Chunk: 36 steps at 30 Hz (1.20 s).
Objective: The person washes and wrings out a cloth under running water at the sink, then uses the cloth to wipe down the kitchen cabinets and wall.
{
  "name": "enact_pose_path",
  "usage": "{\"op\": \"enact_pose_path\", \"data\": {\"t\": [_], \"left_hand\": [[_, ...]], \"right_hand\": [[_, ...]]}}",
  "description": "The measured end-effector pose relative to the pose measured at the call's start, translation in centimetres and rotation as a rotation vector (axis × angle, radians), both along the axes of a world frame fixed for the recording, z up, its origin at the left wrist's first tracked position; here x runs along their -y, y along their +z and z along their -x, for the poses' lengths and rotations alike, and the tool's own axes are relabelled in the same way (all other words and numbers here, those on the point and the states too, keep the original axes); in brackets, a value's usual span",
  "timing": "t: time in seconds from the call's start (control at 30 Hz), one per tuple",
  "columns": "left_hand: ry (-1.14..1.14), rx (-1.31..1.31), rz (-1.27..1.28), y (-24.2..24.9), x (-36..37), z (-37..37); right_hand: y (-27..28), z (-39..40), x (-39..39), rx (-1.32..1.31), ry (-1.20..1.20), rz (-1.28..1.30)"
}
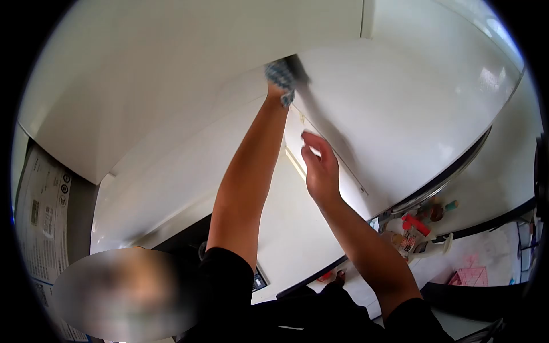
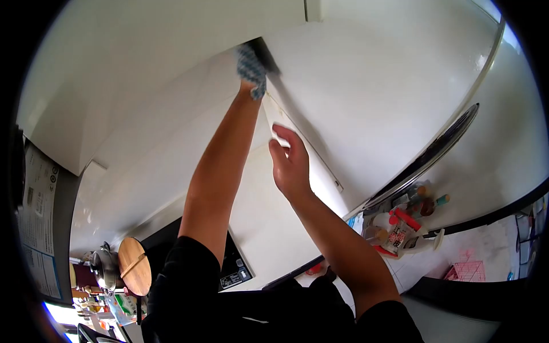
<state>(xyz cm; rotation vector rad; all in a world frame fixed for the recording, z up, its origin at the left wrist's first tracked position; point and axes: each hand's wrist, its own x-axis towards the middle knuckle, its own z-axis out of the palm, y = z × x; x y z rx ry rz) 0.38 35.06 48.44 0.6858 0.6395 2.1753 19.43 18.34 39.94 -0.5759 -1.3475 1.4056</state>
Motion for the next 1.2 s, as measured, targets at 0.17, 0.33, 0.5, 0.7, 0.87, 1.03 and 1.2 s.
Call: {"op": "enact_pose_path", "data": {"t": [0.17,0.33,0.5,0.7,0.87,1.03,1.2], "left_hand": [[-0.495,-0.068,-0.405,0.7,2.2,-5.9],[0.938,-1.512,-0.248,-5.0,6.8,-12.9],[-0.080,-0.365,-0.449,-4.7,-1.5,-6.0],[-0.767,0.107,-0.359,-2.1,-4.8,2.3],[0.695,-1.083,-0.294,-2.0,4.6,-11.0],[0.627,-1.489,-0.398,-7.2,10.7,-16.3],[0.621,-1.291,-0.198,-12.1,5.7,-9.8]], "right_hand": [[4.9,-0.2,-1.3,-0.494,-0.061,0.030],[4.0,-4.3,2.4,-0.181,-0.391,-0.812],[3.4,-5.1,2.4,-0.015,-0.318,-0.813],[2.1,-5.8,1.2,0.178,-0.267,-0.677],[-3.4,-7.0,1.9,0.391,-0.110,-0.627],[-7.2,-6.7,5.0,0.612,0.063,-0.447],[-10.2,-8.4,5.2,0.739,0.114,-0.569]]}}
